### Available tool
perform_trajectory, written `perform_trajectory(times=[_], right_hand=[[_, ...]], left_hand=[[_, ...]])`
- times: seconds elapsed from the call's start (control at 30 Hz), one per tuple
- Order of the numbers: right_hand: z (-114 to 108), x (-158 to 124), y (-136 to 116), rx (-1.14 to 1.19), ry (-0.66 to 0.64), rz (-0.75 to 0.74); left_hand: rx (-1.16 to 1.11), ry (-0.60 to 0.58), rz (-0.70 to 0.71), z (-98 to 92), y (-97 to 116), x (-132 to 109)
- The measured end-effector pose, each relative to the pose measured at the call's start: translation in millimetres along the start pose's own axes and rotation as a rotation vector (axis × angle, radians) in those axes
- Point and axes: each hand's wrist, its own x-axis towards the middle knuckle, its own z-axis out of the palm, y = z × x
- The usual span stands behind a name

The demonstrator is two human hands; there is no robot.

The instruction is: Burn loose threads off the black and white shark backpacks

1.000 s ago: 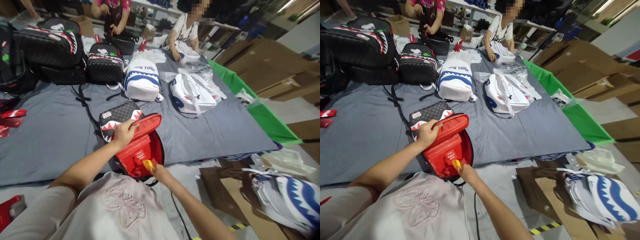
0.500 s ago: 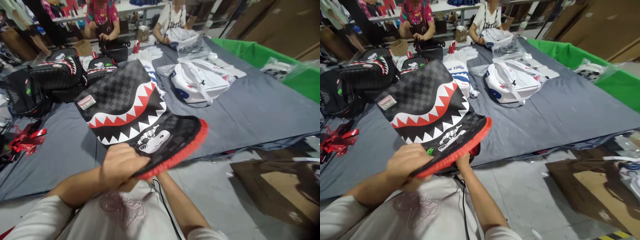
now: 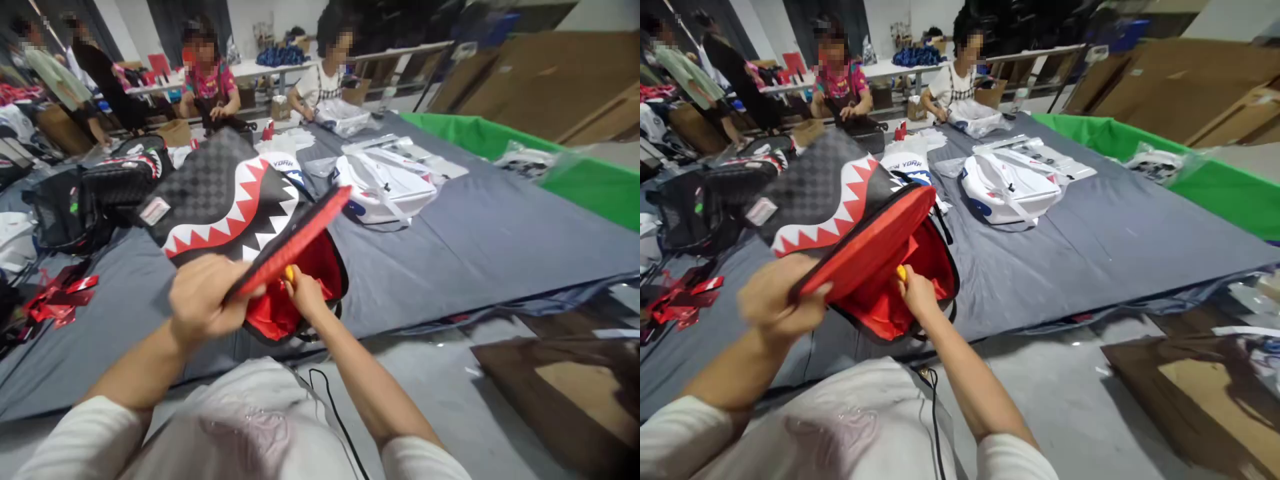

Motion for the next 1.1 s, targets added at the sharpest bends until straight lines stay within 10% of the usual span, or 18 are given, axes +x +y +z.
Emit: perform_trajectory(times=[0.27, 0.47, 0.73, 1.1], right_hand=[[-36, -11, 60, -0.157, -0.351, 0.167], [-53, -31, 91, 0.01, -0.653, 0.274], [-21, -43, 125, 0.912, -0.44, 0.334], [14, -72, 168, 0.788, -0.411, 0.311]], left_hand=[[0.098, -0.151, -0.446, 103.1, -72, -103], [0.038, -0.158, -0.593, 105.4, -65, -114], [-0.005, -0.156, -0.711, 106.1, -62, -110], [-0.203, -0.109, -1.056, 133.8, -8, -91]])
